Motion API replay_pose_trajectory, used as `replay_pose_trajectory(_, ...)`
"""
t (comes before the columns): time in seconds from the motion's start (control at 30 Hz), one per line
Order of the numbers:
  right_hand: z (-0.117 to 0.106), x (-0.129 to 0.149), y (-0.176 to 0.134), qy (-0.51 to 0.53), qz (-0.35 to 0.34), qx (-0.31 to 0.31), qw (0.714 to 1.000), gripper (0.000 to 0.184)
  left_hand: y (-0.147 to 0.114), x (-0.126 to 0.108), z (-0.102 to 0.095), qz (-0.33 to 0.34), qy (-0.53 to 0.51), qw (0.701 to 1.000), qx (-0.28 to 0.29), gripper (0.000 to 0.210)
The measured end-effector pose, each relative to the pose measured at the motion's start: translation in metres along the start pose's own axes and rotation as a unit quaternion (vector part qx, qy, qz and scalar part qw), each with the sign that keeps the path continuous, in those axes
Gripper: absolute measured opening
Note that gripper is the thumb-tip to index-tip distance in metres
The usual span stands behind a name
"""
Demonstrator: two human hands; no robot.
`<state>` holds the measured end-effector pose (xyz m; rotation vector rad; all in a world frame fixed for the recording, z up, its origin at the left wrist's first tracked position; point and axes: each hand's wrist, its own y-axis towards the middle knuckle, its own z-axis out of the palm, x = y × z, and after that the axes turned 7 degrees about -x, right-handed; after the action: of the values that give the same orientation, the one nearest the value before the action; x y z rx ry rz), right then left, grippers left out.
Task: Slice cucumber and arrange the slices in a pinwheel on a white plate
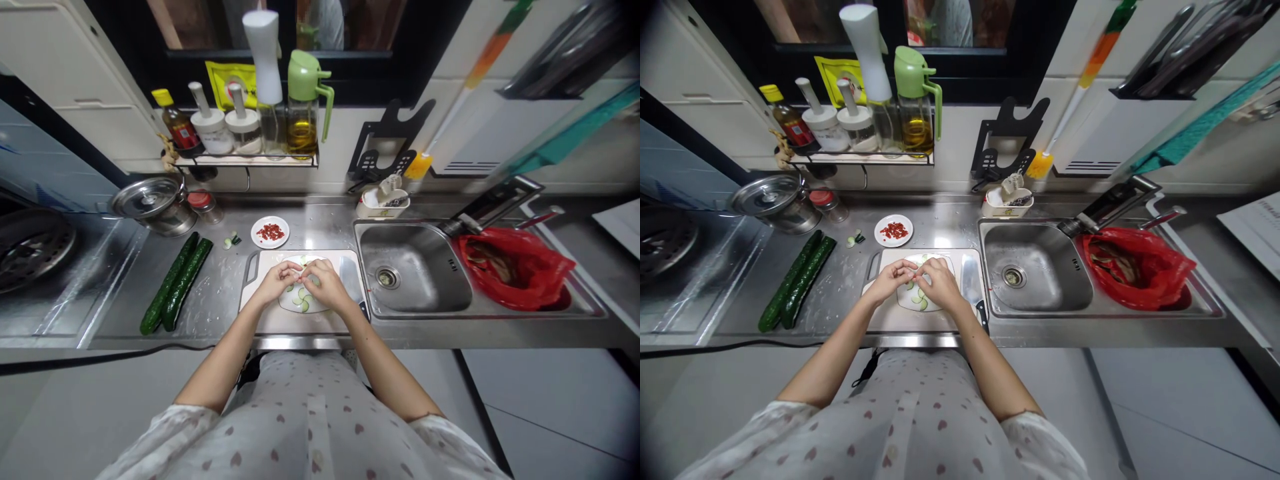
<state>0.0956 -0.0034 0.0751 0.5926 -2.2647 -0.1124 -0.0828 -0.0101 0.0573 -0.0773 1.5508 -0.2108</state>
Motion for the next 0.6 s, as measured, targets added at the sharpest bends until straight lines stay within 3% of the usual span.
replay_pose_trajectory(0.17,-0.004,-0.004,-0.004,0.001,0.000,-0.013,1.000,0.012,0.000,0.001,0.003,0.004,-0.005,1.000,0.007,0.034)
replay_pose_trajectory(0.33,-0.011,-0.019,-0.012,-0.020,0.035,-0.037,0.999,0.014,0.000,0.011,-0.004,0.027,0.029,0.997,-0.073,0.031)
replay_pose_trajectory(0.47,-0.004,-0.031,-0.024,-0.040,0.057,-0.015,0.997,0.014,-0.004,0.024,-0.011,0.030,0.113,0.987,-0.112,0.027)
replay_pose_trajectory(0.6,0.014,-0.033,-0.037,-0.074,0.055,0.028,0.995,0.015,-0.012,0.032,-0.012,0.026,0.223,0.968,-0.109,0.022)
